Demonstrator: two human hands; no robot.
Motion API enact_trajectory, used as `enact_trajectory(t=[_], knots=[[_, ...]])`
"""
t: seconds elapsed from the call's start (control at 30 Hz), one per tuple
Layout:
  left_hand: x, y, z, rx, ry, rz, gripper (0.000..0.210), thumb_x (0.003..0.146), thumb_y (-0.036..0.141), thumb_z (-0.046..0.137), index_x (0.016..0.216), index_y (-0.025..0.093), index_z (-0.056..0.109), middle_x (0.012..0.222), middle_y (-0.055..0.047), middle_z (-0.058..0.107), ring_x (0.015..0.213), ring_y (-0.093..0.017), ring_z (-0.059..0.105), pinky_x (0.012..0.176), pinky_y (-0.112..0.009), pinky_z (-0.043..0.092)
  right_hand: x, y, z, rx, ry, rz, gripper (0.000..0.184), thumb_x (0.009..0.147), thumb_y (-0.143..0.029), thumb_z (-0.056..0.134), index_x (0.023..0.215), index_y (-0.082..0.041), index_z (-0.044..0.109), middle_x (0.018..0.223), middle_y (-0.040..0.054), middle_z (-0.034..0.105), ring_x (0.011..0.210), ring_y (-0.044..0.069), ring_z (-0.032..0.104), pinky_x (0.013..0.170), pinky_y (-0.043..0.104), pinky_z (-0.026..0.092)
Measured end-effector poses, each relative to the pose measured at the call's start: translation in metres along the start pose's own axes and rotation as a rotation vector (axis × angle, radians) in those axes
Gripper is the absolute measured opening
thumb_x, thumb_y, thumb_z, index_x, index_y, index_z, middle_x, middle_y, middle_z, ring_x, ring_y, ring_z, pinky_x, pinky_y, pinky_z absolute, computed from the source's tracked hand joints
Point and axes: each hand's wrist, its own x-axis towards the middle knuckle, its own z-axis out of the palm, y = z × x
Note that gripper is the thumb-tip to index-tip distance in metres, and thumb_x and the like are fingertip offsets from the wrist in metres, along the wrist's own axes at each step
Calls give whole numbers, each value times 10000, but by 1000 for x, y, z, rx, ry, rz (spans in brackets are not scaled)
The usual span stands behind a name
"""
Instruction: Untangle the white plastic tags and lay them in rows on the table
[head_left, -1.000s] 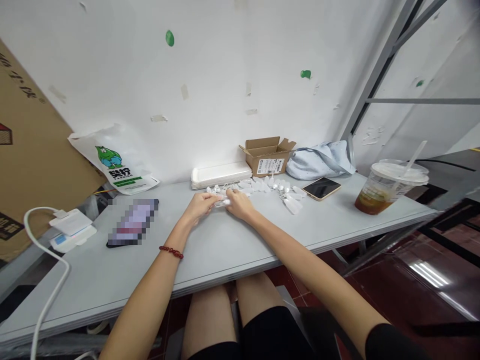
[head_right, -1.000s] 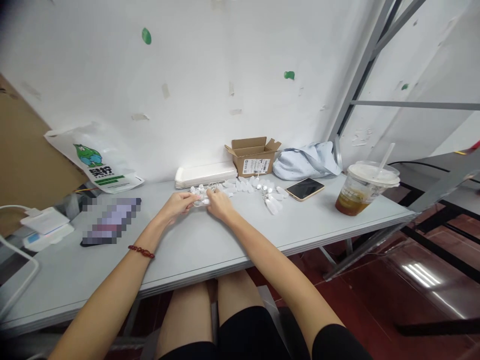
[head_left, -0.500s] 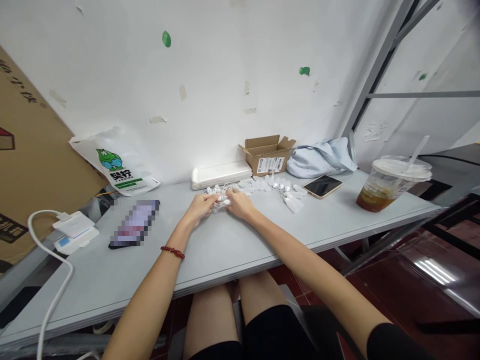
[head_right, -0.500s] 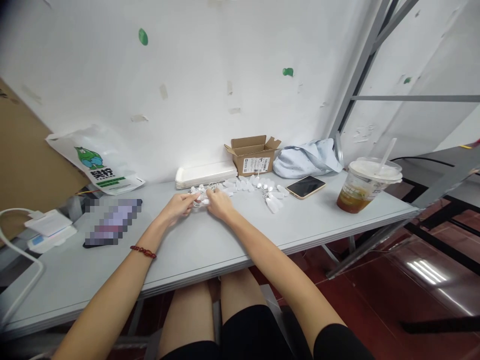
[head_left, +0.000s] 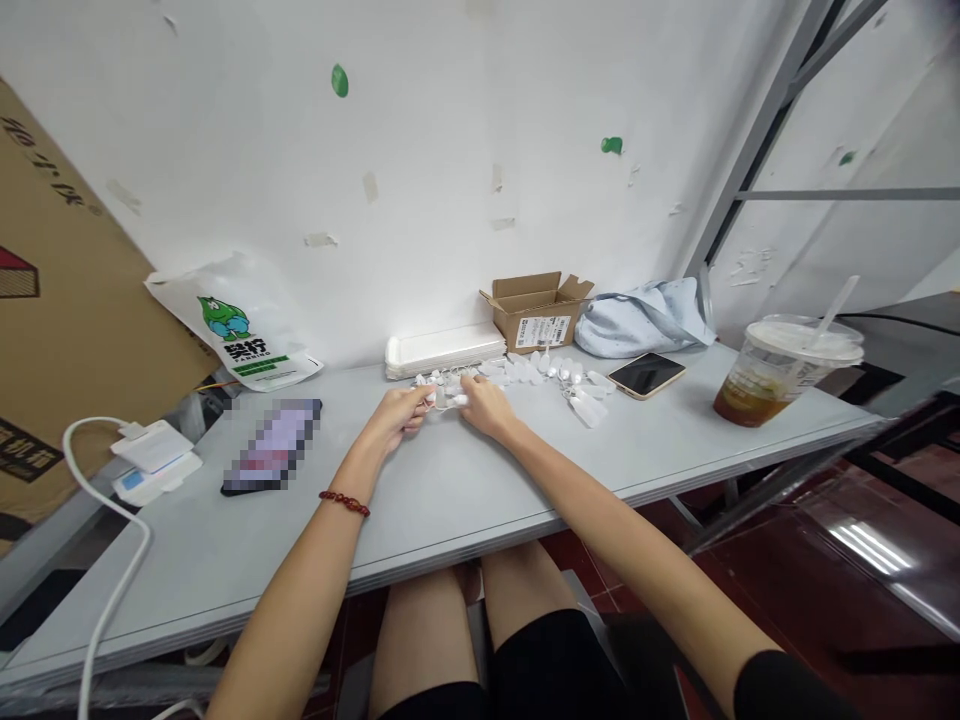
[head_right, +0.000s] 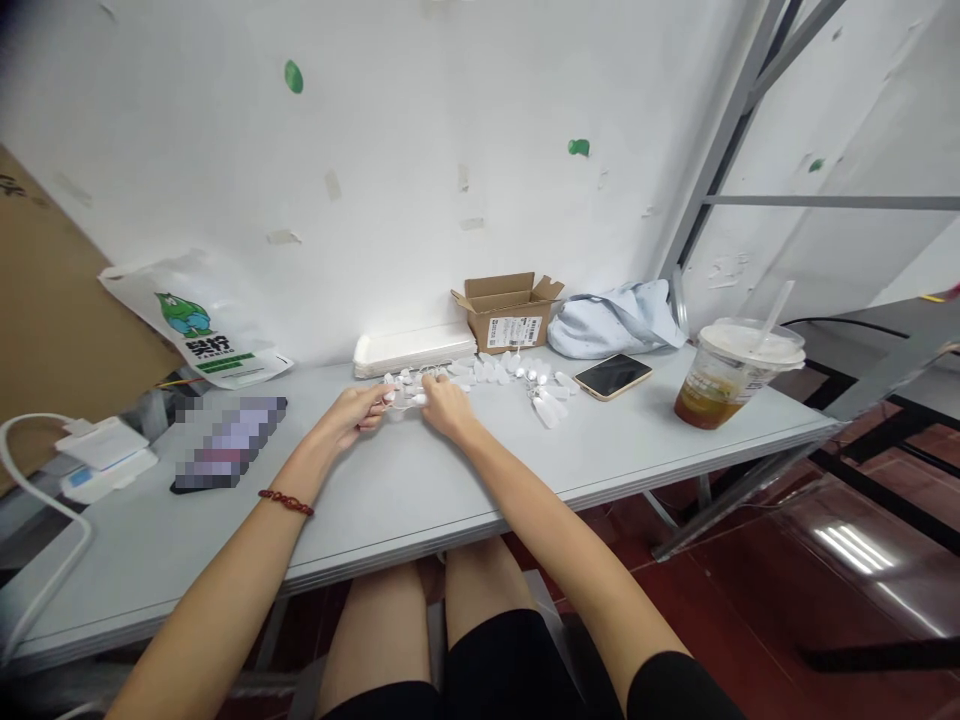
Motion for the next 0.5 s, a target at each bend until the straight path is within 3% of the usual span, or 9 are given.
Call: enact_trajectory(t=[0.2, 0.5], knots=[[1, 7, -10, -325, -129, -144, 276, 894, 282, 471, 672, 127, 527, 426, 100, 311, 271, -9, 196, 290, -136, 147, 2, 6, -4, 92, 89, 125, 245, 827, -237, 503, 1065, -180, 517, 1054, 108, 608, 886, 232, 600, 680, 286, 414], [-4, 13, -4, -354, -183, -114, 164, 841, 173, 451, 693, 135, 511, 525, 36, 475, 279, -9, 280, 259, -126, 185, 2, 4, -4, 140, 122, 146, 235, 830, -252, 508, 1054, -180, 528, 1050, 106, 624, 876, 223, 587, 684, 279, 401]])
